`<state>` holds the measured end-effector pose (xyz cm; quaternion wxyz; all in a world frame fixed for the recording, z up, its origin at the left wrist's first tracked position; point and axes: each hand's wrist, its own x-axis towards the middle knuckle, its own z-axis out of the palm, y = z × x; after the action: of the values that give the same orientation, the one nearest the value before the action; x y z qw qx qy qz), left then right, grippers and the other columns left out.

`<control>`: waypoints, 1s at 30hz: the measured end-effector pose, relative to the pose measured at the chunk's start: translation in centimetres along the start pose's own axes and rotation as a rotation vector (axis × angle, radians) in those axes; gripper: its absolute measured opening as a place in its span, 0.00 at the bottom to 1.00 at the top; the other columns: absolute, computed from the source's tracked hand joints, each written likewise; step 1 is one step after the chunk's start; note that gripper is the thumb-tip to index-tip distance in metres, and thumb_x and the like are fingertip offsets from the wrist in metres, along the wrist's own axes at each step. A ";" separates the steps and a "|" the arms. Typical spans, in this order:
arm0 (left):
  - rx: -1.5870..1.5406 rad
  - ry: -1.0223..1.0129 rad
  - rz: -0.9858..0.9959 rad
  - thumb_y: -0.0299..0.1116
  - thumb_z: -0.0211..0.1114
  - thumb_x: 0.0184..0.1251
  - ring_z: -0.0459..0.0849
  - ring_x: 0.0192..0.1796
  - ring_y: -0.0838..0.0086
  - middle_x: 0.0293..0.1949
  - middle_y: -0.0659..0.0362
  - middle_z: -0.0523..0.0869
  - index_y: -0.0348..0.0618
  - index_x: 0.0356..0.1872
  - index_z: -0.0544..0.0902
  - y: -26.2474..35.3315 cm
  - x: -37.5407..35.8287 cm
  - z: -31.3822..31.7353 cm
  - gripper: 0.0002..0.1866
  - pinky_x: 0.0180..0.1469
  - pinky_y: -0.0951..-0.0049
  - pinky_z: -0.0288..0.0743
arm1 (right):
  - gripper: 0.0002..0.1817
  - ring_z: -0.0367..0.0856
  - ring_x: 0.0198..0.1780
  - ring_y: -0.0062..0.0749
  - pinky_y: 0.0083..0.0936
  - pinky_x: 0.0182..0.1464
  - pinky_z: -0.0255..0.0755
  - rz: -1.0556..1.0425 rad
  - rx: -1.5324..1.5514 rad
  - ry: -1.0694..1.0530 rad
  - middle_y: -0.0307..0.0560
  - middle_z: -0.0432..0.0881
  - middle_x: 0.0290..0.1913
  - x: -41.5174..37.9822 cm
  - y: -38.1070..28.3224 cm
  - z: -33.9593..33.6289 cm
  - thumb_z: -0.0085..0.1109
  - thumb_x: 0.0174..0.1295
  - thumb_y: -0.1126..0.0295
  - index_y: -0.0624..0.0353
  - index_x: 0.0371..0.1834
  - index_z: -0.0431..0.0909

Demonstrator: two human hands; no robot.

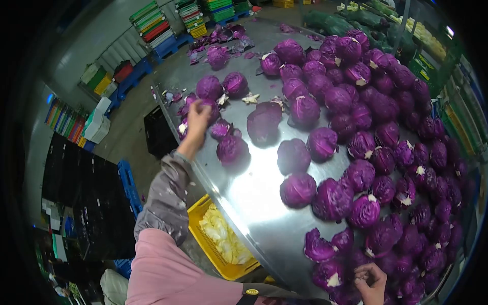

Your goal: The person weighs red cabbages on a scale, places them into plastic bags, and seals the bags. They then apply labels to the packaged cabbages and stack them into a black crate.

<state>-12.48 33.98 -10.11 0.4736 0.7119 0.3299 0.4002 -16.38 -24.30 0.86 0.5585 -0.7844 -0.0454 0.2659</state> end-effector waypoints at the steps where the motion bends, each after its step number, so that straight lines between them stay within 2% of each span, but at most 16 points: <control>1: 0.130 0.067 0.050 0.33 0.66 0.49 0.78 0.40 0.67 0.38 0.52 0.79 0.36 0.51 0.69 -1.0 3.3 -0.5 0.27 0.45 0.70 0.71 | 0.20 0.69 0.23 0.14 0.12 0.26 0.63 0.004 -0.002 0.010 0.35 0.72 0.22 0.8 -0.3 0.5 0.67 0.44 0.59 0.65 0.29 0.73; 3: 0.547 0.141 0.120 0.35 0.70 0.43 0.73 0.50 0.50 0.46 0.41 0.75 0.33 0.56 0.64 -1.8 8.1 -1.3 0.37 0.54 0.61 0.67 | 0.20 0.70 0.23 0.15 0.13 0.26 0.64 0.026 0.032 0.000 0.36 0.72 0.22 2.3 -0.6 1.3 0.67 0.45 0.59 0.65 0.29 0.73; 4: 0.672 0.073 0.125 0.36 0.71 0.42 0.68 0.56 0.47 0.54 0.40 0.68 0.38 0.61 0.60 -2.4 10.1 -1.3 0.42 0.57 0.59 0.65 | 0.20 0.70 0.23 0.15 0.13 0.26 0.64 0.033 0.029 0.010 0.36 0.72 0.22 3.1 -0.9 1.7 0.67 0.45 0.59 0.65 0.29 0.73; 8: 0.921 -0.029 0.147 0.36 0.74 0.39 0.59 0.62 0.43 0.64 0.44 0.53 0.57 0.64 0.56 -3.9 15.0 1.5 0.48 0.56 0.47 0.63 | 0.21 0.73 0.22 0.20 0.17 0.25 0.69 0.127 0.041 -0.009 0.38 0.73 0.22 6.2 -1.1 2.4 0.68 0.46 0.60 0.66 0.32 0.72; 9: 1.059 -0.055 0.207 0.36 0.75 0.37 0.57 0.63 0.43 0.66 0.47 0.49 0.64 0.65 0.55 -3.9 15.5 2.4 0.50 0.55 0.41 0.62 | 0.13 0.71 0.24 0.18 0.15 0.27 0.67 0.194 0.012 -0.043 0.36 0.73 0.24 6.7 -1.6 2.5 0.62 0.52 0.68 0.64 0.36 0.73; 10: 1.052 -0.070 0.203 0.36 0.75 0.37 0.57 0.63 0.43 0.66 0.47 0.49 0.64 0.65 0.55 -3.8 16.0 3.2 0.50 0.55 0.41 0.62 | 0.09 0.69 0.26 0.17 0.13 0.30 0.64 0.262 -0.014 -0.076 0.34 0.73 0.26 7.1 -1.9 2.6 0.55 0.57 0.76 0.62 0.41 0.74; 12: 1.296 -0.179 0.172 0.36 0.77 0.33 0.52 0.64 0.41 0.68 0.54 0.45 0.70 0.64 0.55 -3.9 16.6 4.7 0.53 0.52 0.30 0.59 | 0.10 0.71 0.27 0.16 0.12 0.31 0.65 0.307 0.012 -0.058 0.34 0.74 0.27 8.1 -1.9 2.7 0.56 0.56 0.78 0.63 0.41 0.73; 13: 1.263 -0.196 0.145 0.35 0.78 0.30 0.51 0.64 0.40 0.69 0.58 0.43 0.74 0.64 0.55 -4.8 17.2 5.0 0.55 0.50 0.27 0.58 | 0.10 0.71 0.27 0.16 0.12 0.31 0.65 0.339 0.010 -0.054 0.34 0.74 0.27 8.5 -1.8 2.8 0.56 0.56 0.78 0.63 0.42 0.73; 16: 1.164 -0.244 0.109 0.31 0.76 0.30 0.59 0.60 0.40 0.64 0.55 0.54 0.71 0.60 0.61 -7.6 18.3 4.9 0.49 0.51 0.35 0.65 | 0.10 0.70 0.27 0.16 0.13 0.32 0.65 0.392 0.015 -0.062 0.34 0.74 0.27 9.6 -1.4 2.7 0.56 0.56 0.77 0.63 0.42 0.73; 17: 1.166 -0.221 0.183 0.31 0.73 0.32 0.64 0.56 0.40 0.60 0.53 0.60 0.67 0.58 0.65 -7.4 18.0 4.7 0.43 0.51 0.42 0.68 | 0.11 0.70 0.27 0.17 0.13 0.32 0.65 0.401 0.023 -0.079 0.35 0.74 0.28 9.8 -1.3 2.8 0.56 0.56 0.77 0.63 0.42 0.73; 18: 1.175 -0.230 0.182 0.31 0.73 0.32 0.64 0.56 0.40 0.60 0.53 0.60 0.67 0.58 0.65 -8.0 18.1 4.4 0.43 0.51 0.42 0.68 | 0.11 0.70 0.27 0.17 0.13 0.32 0.65 0.411 0.028 -0.083 0.35 0.74 0.28 10.1 -1.2 2.8 0.56 0.56 0.77 0.63 0.42 0.73; 22: 1.085 -0.079 0.330 0.39 0.71 0.34 0.70 0.52 0.41 0.56 0.45 0.67 0.56 0.56 0.67 -8.8 18.2 2.3 0.39 0.52 0.53 0.69 | 0.11 0.70 0.28 0.17 0.14 0.32 0.65 0.371 0.050 -0.130 0.35 0.73 0.28 10.5 -0.7 2.8 0.56 0.56 0.76 0.63 0.43 0.72; 25: 0.531 0.070 0.070 0.45 0.72 0.38 0.75 0.50 0.51 0.49 0.46 0.74 0.44 0.57 0.66 -9.9 19.0 1.0 0.41 0.50 0.56 0.72 | 0.11 0.70 0.27 0.17 0.14 0.32 0.64 0.359 0.058 -0.141 0.35 0.73 0.27 10.0 -0.6 2.8 0.56 0.56 0.76 0.63 0.42 0.72; 26: 0.530 0.075 0.073 0.45 0.72 0.38 0.75 0.50 0.51 0.49 0.46 0.74 0.44 0.57 0.66 -9.2 18.6 1.0 0.41 0.50 0.56 0.72 | 0.11 0.70 0.27 0.17 0.14 0.32 0.64 0.351 0.051 -0.146 0.34 0.73 0.27 9.8 -0.7 2.8 0.56 0.56 0.76 0.63 0.42 0.72; 28: -0.196 0.034 -0.203 0.46 0.71 0.44 0.74 0.52 0.55 0.52 0.47 0.71 0.46 0.58 0.64 -6.9 16.9 1.5 0.38 0.47 0.55 0.75 | 0.12 0.70 0.28 0.17 0.14 0.32 0.64 0.339 0.059 -0.162 0.34 0.73 0.28 9.3 -0.4 2.6 0.56 0.56 0.76 0.63 0.43 0.72; 30: -0.354 0.031 -0.216 0.44 0.69 0.48 0.73 0.54 0.57 0.55 0.49 0.67 0.46 0.59 0.60 -5.3 15.6 1.9 0.37 0.46 0.52 0.77 | 0.12 0.70 0.29 0.17 0.13 0.33 0.64 0.324 0.063 -0.179 0.35 0.73 0.29 9.1 -0.3 2.8 0.56 0.56 0.76 0.63 0.44 0.72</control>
<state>-4.13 48.20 -11.49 0.6262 0.5720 0.3359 0.4098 -9.88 -18.46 -2.90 0.5262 -0.7368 0.0402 0.4226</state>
